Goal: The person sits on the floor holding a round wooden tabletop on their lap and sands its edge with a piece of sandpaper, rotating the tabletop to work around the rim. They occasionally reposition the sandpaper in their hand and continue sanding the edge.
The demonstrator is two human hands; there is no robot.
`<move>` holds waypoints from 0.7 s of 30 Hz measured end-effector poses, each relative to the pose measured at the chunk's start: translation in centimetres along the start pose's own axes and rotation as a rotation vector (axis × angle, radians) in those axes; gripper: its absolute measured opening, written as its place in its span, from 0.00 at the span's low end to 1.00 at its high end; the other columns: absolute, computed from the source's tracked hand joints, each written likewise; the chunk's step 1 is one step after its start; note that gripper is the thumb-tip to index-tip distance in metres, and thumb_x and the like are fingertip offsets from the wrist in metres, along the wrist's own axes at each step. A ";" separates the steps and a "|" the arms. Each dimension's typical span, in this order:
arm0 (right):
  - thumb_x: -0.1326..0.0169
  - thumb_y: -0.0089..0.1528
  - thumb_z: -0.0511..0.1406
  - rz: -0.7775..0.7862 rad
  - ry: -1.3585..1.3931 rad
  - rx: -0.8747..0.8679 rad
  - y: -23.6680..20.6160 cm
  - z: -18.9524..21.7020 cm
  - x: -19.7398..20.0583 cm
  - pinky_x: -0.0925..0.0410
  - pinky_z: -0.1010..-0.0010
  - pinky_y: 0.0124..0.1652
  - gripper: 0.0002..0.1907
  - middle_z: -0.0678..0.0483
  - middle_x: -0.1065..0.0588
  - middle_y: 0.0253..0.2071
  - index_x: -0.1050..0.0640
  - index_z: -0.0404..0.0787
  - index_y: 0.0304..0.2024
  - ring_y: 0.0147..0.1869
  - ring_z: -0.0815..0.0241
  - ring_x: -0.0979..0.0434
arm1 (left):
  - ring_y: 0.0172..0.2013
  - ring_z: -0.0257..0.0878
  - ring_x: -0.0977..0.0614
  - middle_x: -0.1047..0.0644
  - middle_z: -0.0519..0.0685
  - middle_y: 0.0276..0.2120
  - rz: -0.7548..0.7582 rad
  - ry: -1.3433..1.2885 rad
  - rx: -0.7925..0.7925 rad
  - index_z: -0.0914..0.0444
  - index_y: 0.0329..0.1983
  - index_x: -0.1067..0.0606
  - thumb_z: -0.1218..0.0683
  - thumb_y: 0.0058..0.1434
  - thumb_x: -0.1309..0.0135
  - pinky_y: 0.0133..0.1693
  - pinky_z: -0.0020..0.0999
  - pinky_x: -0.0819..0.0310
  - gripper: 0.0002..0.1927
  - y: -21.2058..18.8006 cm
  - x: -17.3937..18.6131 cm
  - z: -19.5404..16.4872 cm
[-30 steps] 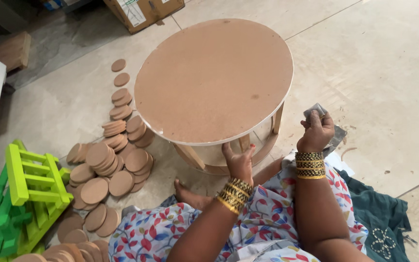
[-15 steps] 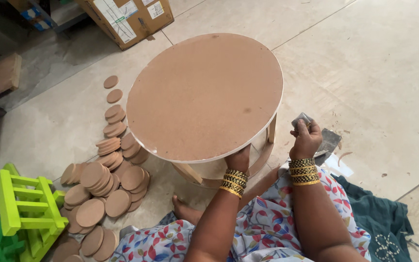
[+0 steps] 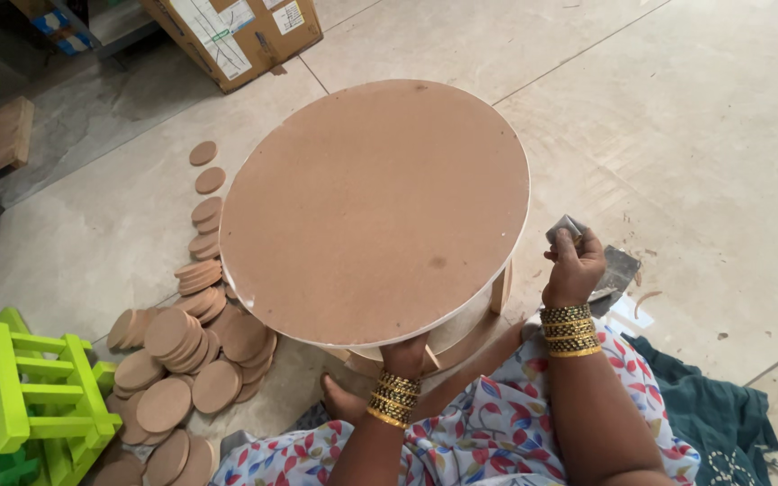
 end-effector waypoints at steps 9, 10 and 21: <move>0.42 0.68 0.30 0.181 -0.130 0.157 -1.5 2.1 -3.0 0.27 0.76 0.45 0.14 0.49 0.19 0.45 0.23 0.28 0.55 0.45 0.66 0.20 | 0.49 0.48 0.17 0.19 0.55 0.48 -0.047 -0.065 0.116 0.68 0.53 0.25 0.57 0.53 0.29 0.54 0.42 0.24 0.27 2.0 3.5 8.3; 0.43 0.68 0.29 0.223 -0.102 0.168 -1.9 2.4 -3.8 0.26 0.75 0.48 0.13 0.49 0.20 0.46 0.23 0.28 0.54 0.47 0.65 0.19 | 0.48 0.47 0.17 0.18 0.55 0.47 -0.052 -0.077 0.124 0.68 0.52 0.25 0.58 0.54 0.29 0.54 0.41 0.23 0.25 1.8 3.4 8.4; 0.40 0.69 0.29 0.170 -0.571 0.510 -7.5 9.8 -9.0 0.28 0.71 0.43 0.09 0.48 0.22 0.41 0.21 0.31 0.51 0.42 0.60 0.22 | 0.50 0.44 0.18 0.20 0.55 0.49 -0.087 -0.225 0.067 0.70 0.54 0.26 0.61 0.54 0.30 0.53 0.39 0.24 0.26 3.2 2.6 4.6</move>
Point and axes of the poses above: each hand's wrist, its own y-axis towards the middle knuckle, its own x-axis out of the back of the hand, z = x × y, the point moved 9 cm from there along y, towards the middle knuckle
